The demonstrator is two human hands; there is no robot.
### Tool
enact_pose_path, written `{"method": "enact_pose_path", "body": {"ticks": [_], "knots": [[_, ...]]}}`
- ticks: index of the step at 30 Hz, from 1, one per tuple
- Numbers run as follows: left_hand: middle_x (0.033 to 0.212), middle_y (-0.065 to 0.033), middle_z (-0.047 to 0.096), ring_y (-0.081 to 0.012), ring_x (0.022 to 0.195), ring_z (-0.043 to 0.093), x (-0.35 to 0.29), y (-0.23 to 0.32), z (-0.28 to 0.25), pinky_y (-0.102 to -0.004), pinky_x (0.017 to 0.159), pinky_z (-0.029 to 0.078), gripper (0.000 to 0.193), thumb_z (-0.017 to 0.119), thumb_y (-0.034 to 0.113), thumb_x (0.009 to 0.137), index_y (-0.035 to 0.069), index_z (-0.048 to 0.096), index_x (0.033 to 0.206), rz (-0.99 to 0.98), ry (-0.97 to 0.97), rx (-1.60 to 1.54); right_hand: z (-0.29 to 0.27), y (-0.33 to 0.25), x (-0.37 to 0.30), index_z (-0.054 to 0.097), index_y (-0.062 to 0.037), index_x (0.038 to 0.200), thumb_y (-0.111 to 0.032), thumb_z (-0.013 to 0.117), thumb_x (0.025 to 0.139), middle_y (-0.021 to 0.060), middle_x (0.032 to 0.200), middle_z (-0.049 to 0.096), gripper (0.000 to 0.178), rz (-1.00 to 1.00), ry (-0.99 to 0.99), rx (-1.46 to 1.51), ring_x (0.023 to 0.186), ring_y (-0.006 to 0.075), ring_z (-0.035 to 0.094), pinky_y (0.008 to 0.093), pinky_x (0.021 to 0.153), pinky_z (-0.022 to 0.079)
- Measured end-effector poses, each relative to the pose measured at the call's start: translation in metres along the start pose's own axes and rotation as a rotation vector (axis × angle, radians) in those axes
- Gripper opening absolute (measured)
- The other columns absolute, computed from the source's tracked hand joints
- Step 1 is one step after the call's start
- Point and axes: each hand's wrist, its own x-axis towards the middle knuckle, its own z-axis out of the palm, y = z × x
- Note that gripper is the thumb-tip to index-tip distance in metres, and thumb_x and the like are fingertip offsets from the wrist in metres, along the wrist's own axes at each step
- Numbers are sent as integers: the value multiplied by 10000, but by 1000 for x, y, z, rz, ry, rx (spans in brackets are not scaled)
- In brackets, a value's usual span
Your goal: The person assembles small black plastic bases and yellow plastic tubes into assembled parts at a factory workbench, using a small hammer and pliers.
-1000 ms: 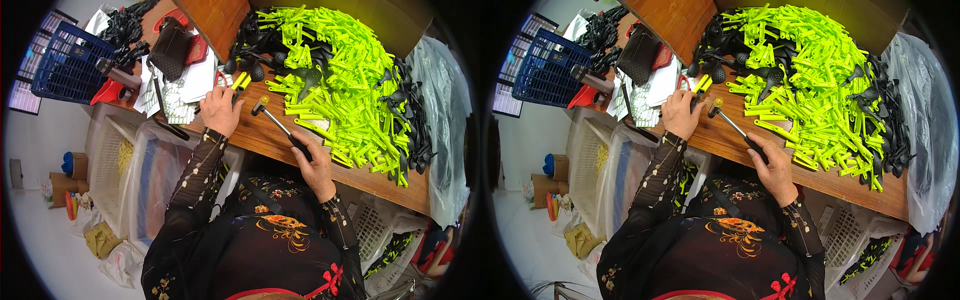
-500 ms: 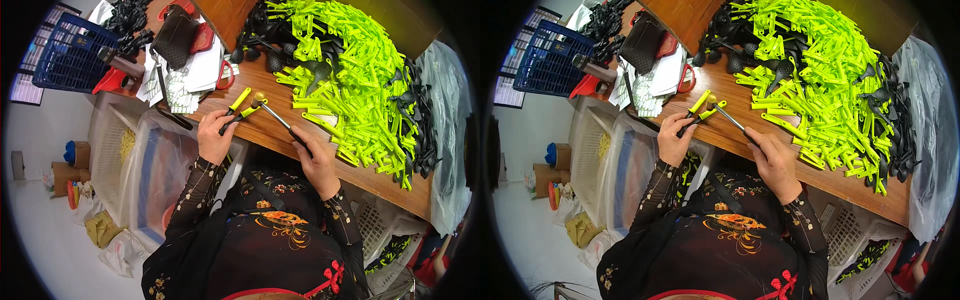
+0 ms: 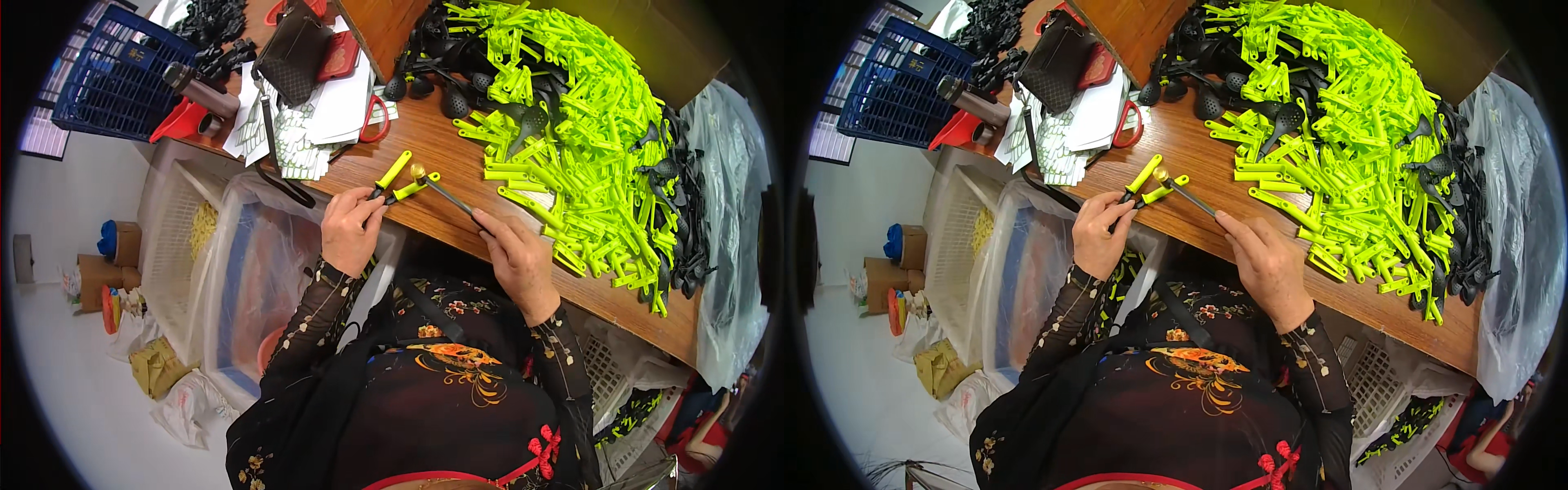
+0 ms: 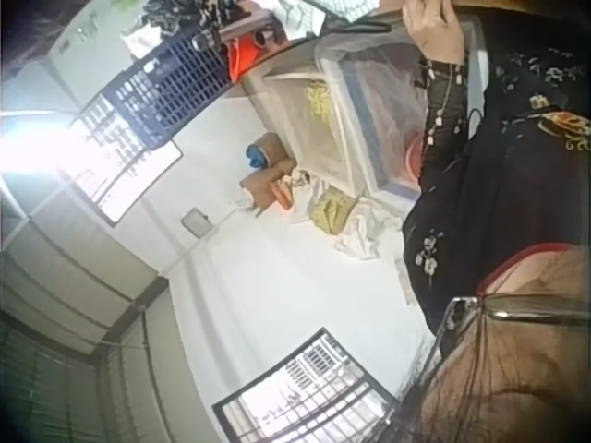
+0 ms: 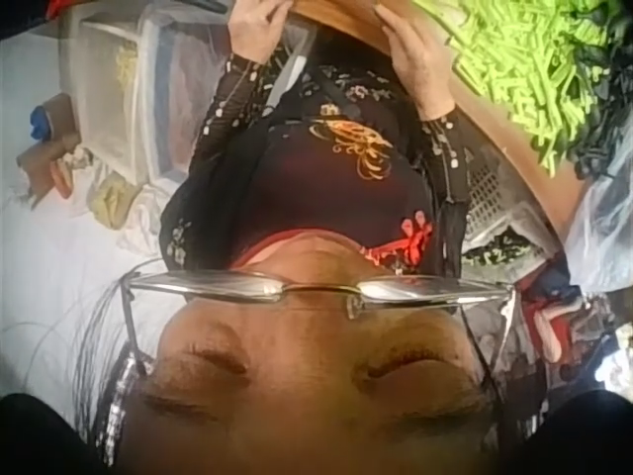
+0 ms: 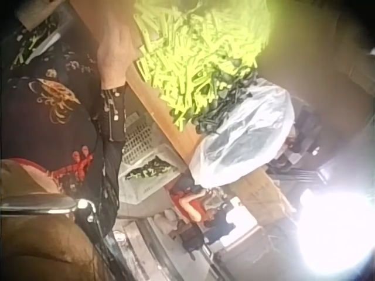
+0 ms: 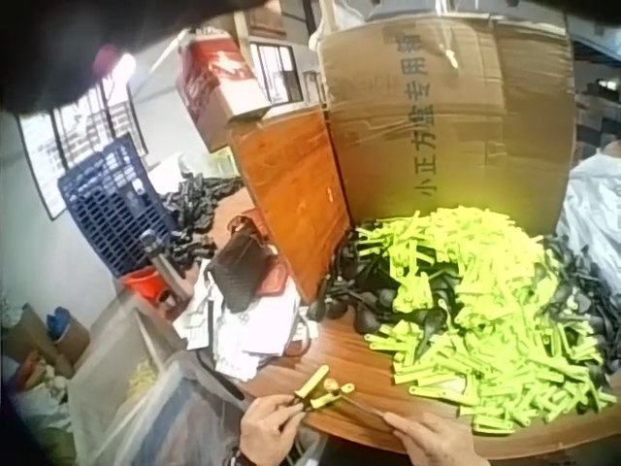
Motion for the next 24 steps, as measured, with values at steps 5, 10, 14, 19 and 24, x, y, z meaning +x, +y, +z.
{"method": "enact_pose_path", "body": {"ticks": [5,10,14,19,24], "knots": [[1103,-97,732,-285,970,674,-1,0,-3,-404,880,536,161,807,73,858,35,795,1014,6,1,-2,1,3,-5,727,-133,1308,-27,751,914,80,928,682,409,15,22,-13,778,282,683,391,660,544],[1105,-68,743,-271,1015,669,1,1,-1,-401,899,512,152,806,94,861,56,798,1007,39,1,57,-1,-6,15,727,-129,1305,-28,752,907,73,921,674,412,-41,40,0,771,274,681,387,661,542],[1105,-38,753,-257,1051,661,-2,0,0,-400,912,485,139,799,107,866,76,798,1002,59,12,111,12,-21,29,740,-108,1276,28,749,884,116,974,705,415,-54,-64,60,865,327,697,406,755,559],[1103,-43,752,-258,1045,661,-1,1,1,-401,908,487,143,795,95,866,67,789,1006,64,14,106,13,-19,34,730,-127,1303,-16,754,907,116,920,685,413,-15,-58,130,822,322,680,411,726,554],[1162,-92,751,-302,1065,671,-2,5,3,-404,948,503,190,778,61,889,53,767,1079,61,44,98,13,-12,22,724,-117,1310,-24,747,919,127,953,709,402,-4,-96,93,832,320,692,397,738,559]]}}
